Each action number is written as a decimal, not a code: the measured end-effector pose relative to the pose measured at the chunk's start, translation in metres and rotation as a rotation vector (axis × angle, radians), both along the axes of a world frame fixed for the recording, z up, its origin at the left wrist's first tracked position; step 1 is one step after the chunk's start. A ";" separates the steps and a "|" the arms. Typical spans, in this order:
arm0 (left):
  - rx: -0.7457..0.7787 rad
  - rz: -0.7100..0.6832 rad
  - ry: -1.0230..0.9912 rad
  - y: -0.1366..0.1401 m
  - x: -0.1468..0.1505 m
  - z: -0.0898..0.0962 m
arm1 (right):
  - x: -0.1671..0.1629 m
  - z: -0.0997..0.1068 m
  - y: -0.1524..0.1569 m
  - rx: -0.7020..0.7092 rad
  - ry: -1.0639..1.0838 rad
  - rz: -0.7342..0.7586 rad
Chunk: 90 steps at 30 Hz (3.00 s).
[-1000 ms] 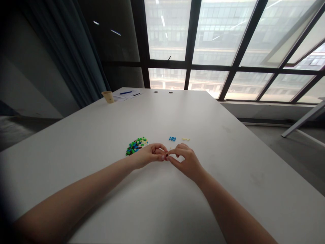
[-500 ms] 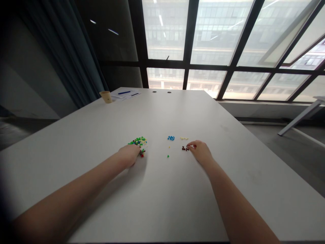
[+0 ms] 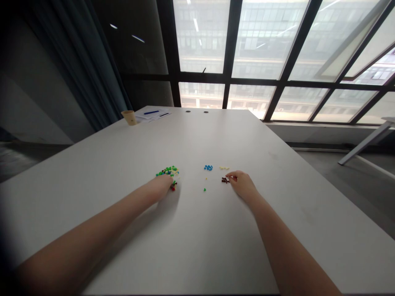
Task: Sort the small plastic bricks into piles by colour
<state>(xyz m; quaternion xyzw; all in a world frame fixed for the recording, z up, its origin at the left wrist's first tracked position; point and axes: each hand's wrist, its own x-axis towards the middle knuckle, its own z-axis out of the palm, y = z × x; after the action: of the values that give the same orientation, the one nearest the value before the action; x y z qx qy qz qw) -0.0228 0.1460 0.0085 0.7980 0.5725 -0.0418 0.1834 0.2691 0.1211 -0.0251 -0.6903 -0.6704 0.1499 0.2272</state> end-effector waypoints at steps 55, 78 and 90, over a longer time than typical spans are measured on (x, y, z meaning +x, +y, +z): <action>-0.987 0.173 -1.251 -0.018 0.036 0.018 | -0.038 0.025 -0.024 0.208 0.107 0.223; -0.415 -0.143 -1.324 -0.018 0.048 -0.008 | -0.047 0.037 -0.031 0.444 0.149 0.335; -0.416 -0.143 -1.278 -0.019 0.051 -0.011 | -0.063 0.030 -0.033 0.452 0.043 0.452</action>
<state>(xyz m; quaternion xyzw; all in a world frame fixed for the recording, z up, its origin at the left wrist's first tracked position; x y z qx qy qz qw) 0.0282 0.1266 -0.0029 0.6499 0.2772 0.3171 0.6326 0.2057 0.0880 0.0046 -0.4526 -0.8181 0.0587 0.3498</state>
